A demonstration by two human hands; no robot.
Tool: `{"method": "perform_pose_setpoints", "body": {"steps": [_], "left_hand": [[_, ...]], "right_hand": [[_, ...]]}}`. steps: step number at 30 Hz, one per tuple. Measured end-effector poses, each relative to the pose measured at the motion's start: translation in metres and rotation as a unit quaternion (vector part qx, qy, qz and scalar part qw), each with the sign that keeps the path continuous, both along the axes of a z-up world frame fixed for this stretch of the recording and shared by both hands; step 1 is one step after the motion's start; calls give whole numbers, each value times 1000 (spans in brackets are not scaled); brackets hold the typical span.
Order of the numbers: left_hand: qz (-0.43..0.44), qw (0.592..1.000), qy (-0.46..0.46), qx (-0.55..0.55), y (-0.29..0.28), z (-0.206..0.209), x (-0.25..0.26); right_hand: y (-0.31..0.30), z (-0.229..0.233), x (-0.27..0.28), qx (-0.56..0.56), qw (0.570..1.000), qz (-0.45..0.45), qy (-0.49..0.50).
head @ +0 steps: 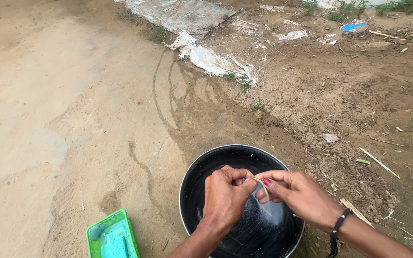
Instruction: The person scrubs the inside of a black pot with a green scrubber, removes small debris with fingers, and continues scrubbing the interior surface. The pot is held in one hand while the other hand scrubs and picks out debris.
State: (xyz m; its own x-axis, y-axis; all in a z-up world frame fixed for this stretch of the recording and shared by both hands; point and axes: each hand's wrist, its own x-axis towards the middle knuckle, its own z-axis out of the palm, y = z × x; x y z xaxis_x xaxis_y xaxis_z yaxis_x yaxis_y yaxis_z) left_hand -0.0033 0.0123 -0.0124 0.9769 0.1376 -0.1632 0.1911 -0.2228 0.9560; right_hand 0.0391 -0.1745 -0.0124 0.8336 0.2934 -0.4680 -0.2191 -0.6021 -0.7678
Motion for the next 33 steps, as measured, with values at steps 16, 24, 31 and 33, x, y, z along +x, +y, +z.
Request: {"method": "perform_pose_setpoints", "body": {"steps": [16, 24, 31, 33], "left_hand": [[32, 998, -35, 38, 31, 21, 35], [-82, 732, 88, 670, 118, 36, 62], [-222, 913, -130, 317, 0, 3, 11], [-221, 914, -56, 335, -9, 1, 9]], "right_hand": [[-49, -5, 18, -262, 935, 29, -236], [-57, 16, 2, -332, 928, -22, -167], [-20, 27, -14, -271, 932, 61, -234], [-15, 31, -18, -280, 927, 73, -239]]}}
